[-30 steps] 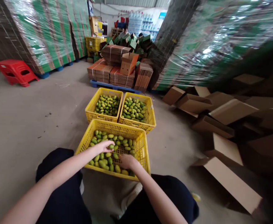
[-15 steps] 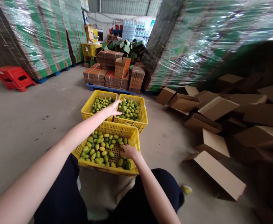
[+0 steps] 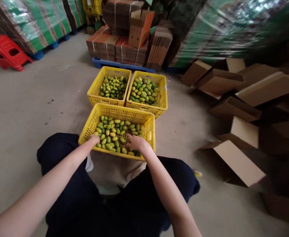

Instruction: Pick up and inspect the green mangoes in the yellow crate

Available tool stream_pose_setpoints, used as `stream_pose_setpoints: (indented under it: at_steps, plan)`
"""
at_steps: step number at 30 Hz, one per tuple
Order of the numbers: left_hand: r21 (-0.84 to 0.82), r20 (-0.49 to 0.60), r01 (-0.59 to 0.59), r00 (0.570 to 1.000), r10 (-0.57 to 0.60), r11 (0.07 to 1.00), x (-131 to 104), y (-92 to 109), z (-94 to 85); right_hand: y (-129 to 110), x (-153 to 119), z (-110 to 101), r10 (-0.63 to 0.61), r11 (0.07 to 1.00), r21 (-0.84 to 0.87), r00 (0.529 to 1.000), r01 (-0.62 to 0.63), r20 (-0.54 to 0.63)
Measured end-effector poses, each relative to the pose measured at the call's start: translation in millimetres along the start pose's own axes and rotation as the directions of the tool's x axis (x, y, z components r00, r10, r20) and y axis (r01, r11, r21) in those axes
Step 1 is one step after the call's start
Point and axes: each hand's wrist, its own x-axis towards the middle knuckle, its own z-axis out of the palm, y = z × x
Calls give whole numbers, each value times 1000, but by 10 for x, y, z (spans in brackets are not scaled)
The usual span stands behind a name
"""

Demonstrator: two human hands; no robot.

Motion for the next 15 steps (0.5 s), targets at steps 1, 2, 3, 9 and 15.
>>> stream_pose_setpoints:
  at_steps: [1, 2, 3, 9, 15]
  plan:
    - [85, -29, 18, 999, -15, 996, 55, -65, -52, -20, 17, -5, -7, 1000, -2, 1000, 7, 1]
    - [170, -63, 31, 998, -21, 985, 109, -118, -98, -37, 34, -14, -13, 1000, -3, 1000, 13, 1]
    - [269, -88, 44, 996, -21, 962, 159, -164, -137, -52, 52, -26, -15, 1000, -4, 1000, 15, 0]
    - [669, -50, 23, 999, 14, 743, 433, -318, -244, -104, 119, -160, -33, 999, -3, 998, 33, -44]
    - [774, 1, 11, 1000, -20, 633, 634, -313, -246, -102, 132, -317, -62, 998, 9, 997, 63, -49]
